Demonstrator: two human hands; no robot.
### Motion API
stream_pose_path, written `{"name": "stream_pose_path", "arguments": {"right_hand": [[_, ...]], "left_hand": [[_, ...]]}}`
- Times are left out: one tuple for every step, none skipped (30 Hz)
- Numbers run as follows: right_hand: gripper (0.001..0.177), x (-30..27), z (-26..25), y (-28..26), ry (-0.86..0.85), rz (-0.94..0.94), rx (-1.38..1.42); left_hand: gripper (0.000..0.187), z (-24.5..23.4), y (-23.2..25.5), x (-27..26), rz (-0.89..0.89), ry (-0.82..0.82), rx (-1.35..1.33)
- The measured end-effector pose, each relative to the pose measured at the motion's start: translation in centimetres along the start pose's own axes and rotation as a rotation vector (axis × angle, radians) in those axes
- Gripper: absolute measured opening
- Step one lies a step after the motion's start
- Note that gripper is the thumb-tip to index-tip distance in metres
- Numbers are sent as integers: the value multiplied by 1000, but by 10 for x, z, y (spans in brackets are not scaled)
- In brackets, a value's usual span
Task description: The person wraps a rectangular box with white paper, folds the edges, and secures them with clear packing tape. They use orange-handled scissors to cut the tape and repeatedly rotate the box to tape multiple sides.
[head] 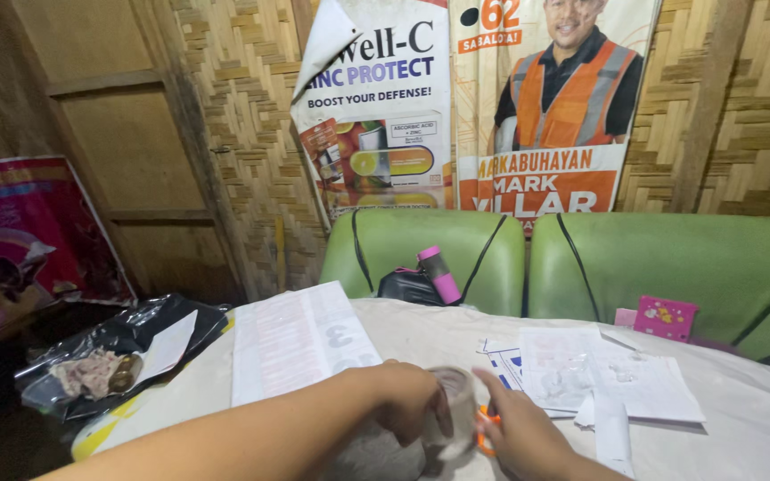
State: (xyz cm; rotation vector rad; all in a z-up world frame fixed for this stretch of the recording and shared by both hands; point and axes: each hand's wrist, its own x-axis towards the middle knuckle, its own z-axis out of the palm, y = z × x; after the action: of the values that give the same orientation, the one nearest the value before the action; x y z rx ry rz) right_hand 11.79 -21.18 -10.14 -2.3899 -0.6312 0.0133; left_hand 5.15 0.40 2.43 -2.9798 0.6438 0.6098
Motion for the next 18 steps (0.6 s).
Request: {"name": "stream_pose_path", "arguments": {"right_hand": [[71, 3, -2, 0, 26, 7, 3], [63, 7, -4, -1, 51, 14, 5], [55, 9, -5, -1, 75, 21, 7], [43, 9, -5, -1, 21, 29, -93], [32, 7, -4, -1, -35, 37, -193], [24, 5, -3, -1, -92, 46, -293], [23, 3, -3, -3, -85, 92, -348], [23, 0, 0, -7, -78, 138, -404], [26, -3, 1, -12, -69, 184, -460], [27, -5, 1, -16, -103, 242, -436], [29, -6, 0, -21, -135, 302, -412], [33, -8, -2, -25, -166, 362, -386], [27, -8, -7, -28, -173, 337, -399], [22, -8, -12, -31, -180, 311, -413], [18, -9, -16, -33, -184, 286, -425], [18, -9, -22, -34, -237, 309, -407], [18, -6, -29, -34, -291, 330, -390], [19, -5, -34, -34, -344, 349, -372]], "left_hand": [[70, -3, 0, 2, -39, -10, -25], [73, -4, 1, 3, -78, -19, -50], [75, -5, 2, 3, -117, -28, -76], [74, -6, 1, 4, -96, -15, -82], [72, -6, 1, 6, -75, -2, -89], [71, -6, 1, 8, -53, 10, -96], [70, -6, -1, 10, -45, -4, -148], [69, -6, -2, 12, -36, -19, -199], [68, -6, -4, 15, -27, -33, -250], [68, -5, -7, 17, -19, -30, -269], [67, -4, -9, 19, -9, -27, -287], [67, -3, -12, 21, 0, -25, -304], [68, -2, -13, 22, 11, -32, -313], [70, -2, -15, 24, 21, -39, -321], [72, -1, -16, 25, 32, -46, -328], [72, -1, -16, 25, 26, -52, -316], [72, -2, -17, 25, 19, -57, -305], [72, -2, -17, 25, 12, -62, -293]]}}
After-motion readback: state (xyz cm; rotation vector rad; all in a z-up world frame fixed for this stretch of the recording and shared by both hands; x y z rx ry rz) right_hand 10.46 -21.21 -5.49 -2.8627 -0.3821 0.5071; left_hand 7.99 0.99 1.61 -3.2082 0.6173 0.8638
